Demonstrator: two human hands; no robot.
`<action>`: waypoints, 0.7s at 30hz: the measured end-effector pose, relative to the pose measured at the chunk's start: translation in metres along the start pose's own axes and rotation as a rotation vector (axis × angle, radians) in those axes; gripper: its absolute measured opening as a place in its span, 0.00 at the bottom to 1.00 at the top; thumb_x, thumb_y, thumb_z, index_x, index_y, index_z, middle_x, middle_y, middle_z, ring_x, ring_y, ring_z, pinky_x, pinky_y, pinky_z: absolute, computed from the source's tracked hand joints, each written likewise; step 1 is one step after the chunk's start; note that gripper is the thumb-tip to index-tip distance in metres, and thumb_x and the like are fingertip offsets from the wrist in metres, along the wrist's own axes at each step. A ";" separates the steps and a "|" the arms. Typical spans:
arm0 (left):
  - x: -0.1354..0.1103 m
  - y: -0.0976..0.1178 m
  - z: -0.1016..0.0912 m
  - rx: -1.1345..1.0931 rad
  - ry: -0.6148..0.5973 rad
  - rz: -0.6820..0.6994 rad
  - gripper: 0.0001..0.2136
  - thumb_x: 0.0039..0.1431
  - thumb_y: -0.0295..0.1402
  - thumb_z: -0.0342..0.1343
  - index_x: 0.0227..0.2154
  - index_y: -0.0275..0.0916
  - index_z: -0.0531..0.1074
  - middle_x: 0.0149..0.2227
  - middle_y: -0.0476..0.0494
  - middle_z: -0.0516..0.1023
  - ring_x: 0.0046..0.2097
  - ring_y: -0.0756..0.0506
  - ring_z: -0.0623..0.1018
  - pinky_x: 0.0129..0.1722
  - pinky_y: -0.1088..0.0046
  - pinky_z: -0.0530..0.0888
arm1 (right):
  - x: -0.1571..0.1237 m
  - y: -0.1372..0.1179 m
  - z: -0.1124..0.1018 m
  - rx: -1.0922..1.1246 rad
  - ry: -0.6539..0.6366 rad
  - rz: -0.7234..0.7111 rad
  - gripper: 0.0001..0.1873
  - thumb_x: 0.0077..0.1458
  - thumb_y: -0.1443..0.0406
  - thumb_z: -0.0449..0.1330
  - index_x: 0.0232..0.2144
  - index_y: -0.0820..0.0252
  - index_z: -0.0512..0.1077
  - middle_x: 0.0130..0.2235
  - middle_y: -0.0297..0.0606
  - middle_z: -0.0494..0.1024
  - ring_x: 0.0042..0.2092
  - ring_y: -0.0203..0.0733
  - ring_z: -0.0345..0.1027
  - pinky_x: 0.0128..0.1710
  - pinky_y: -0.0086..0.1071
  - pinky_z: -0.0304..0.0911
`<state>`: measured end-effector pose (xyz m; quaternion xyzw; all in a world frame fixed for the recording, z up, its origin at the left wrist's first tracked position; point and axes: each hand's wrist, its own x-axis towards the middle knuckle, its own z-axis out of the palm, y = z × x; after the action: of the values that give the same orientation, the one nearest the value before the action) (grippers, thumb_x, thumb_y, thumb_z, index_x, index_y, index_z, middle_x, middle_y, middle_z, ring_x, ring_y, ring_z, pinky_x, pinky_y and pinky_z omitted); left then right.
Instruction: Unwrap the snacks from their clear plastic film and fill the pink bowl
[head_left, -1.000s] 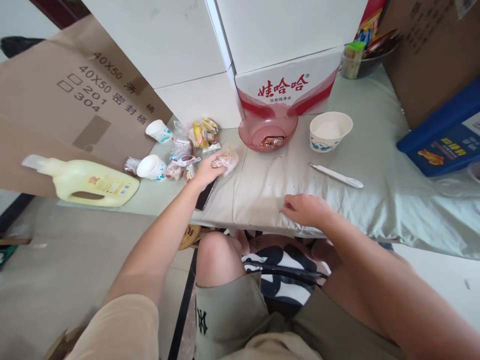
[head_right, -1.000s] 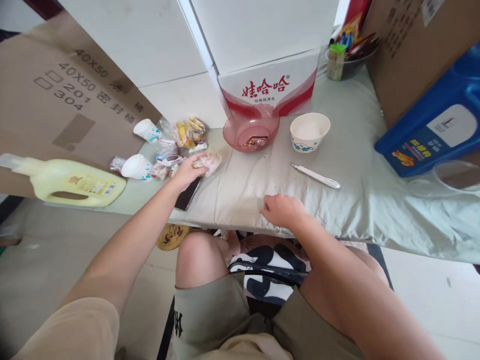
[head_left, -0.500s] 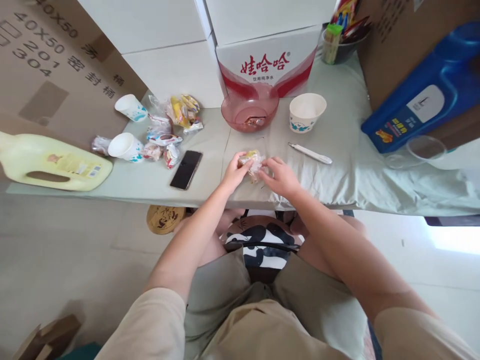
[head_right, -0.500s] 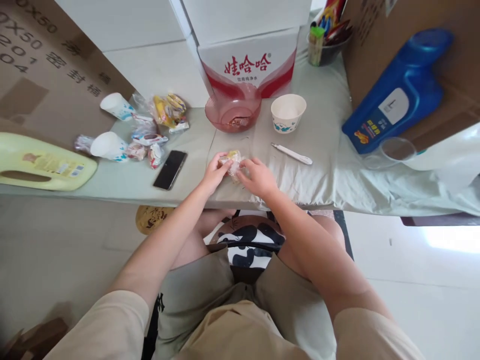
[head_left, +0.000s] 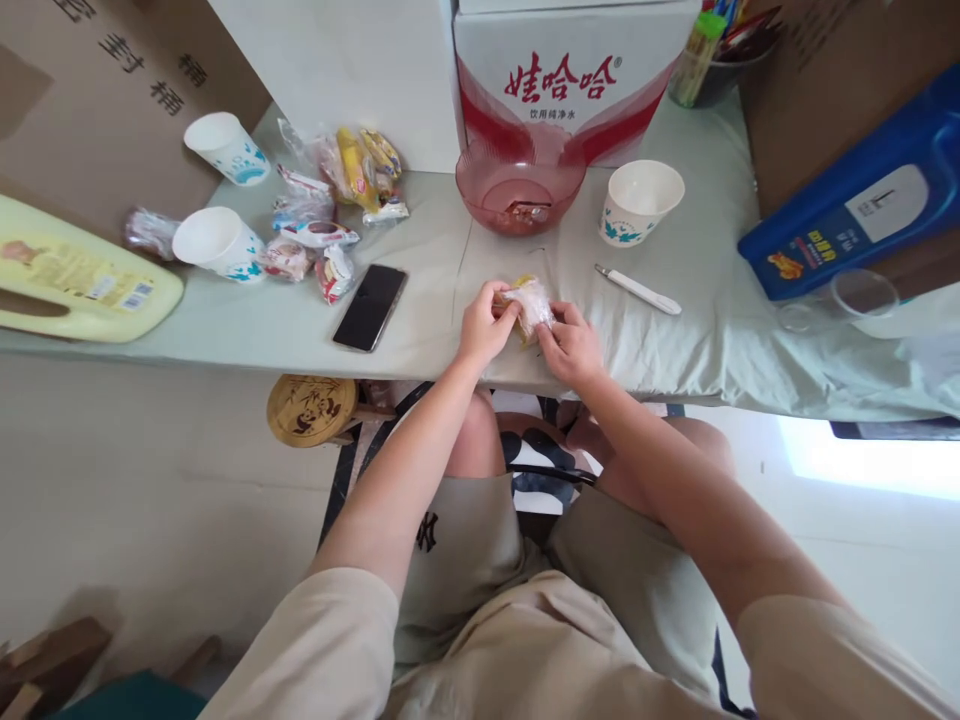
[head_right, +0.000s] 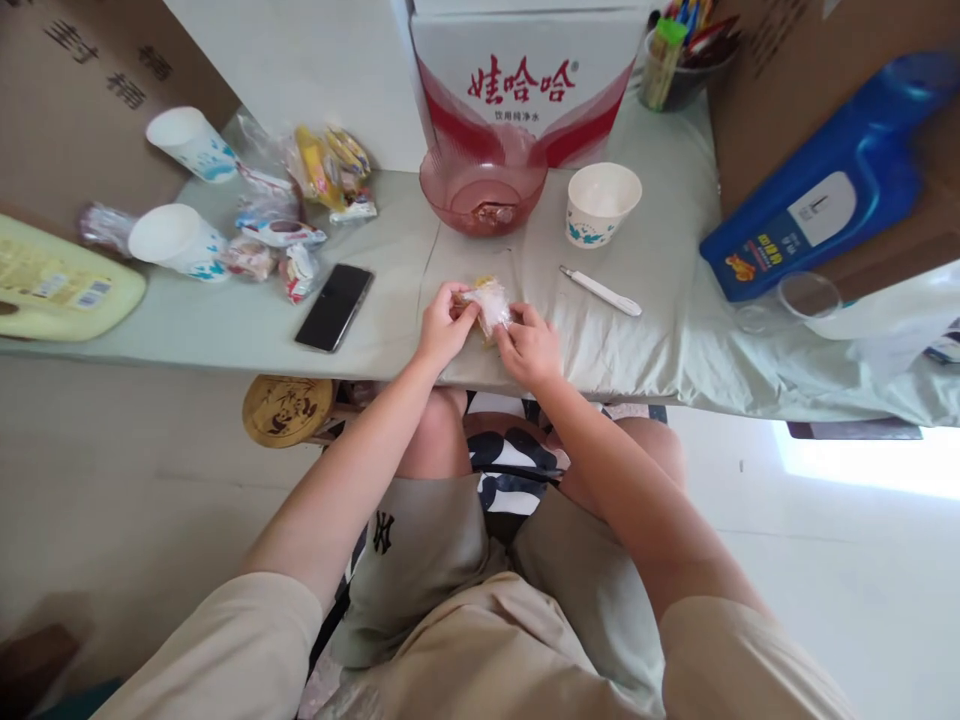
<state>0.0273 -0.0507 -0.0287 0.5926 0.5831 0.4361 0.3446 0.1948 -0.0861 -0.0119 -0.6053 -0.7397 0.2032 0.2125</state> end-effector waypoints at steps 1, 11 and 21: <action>0.000 0.000 0.000 -0.017 -0.001 -0.001 0.09 0.62 0.34 0.58 0.44 0.42 0.69 0.37 0.48 0.80 0.36 0.49 0.80 0.40 0.73 0.75 | -0.001 -0.001 0.002 -0.027 0.007 0.001 0.25 0.68 0.57 0.46 0.34 0.60 0.80 0.60 0.50 0.71 0.59 0.52 0.67 0.58 0.46 0.60; -0.008 0.009 -0.002 0.105 -0.074 0.031 0.28 0.51 0.37 0.67 0.55 0.45 0.64 0.42 0.46 0.79 0.42 0.44 0.80 0.45 0.66 0.76 | -0.002 -0.006 0.007 -0.120 0.014 -0.024 0.25 0.67 0.56 0.47 0.32 0.56 0.80 0.59 0.47 0.72 0.57 0.50 0.67 0.57 0.47 0.58; -0.009 0.012 -0.001 0.207 -0.070 0.107 0.22 0.54 0.33 0.63 0.51 0.43 0.67 0.52 0.40 0.78 0.50 0.43 0.79 0.51 0.66 0.75 | 0.006 0.032 -0.039 -0.124 0.223 0.124 0.19 0.62 0.61 0.48 0.47 0.62 0.73 0.53 0.54 0.73 0.56 0.55 0.65 0.58 0.47 0.58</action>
<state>0.0317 -0.0610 -0.0188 0.6702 0.5801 0.3701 0.2780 0.2411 -0.0730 0.0029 -0.6807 -0.6838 0.1013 0.2424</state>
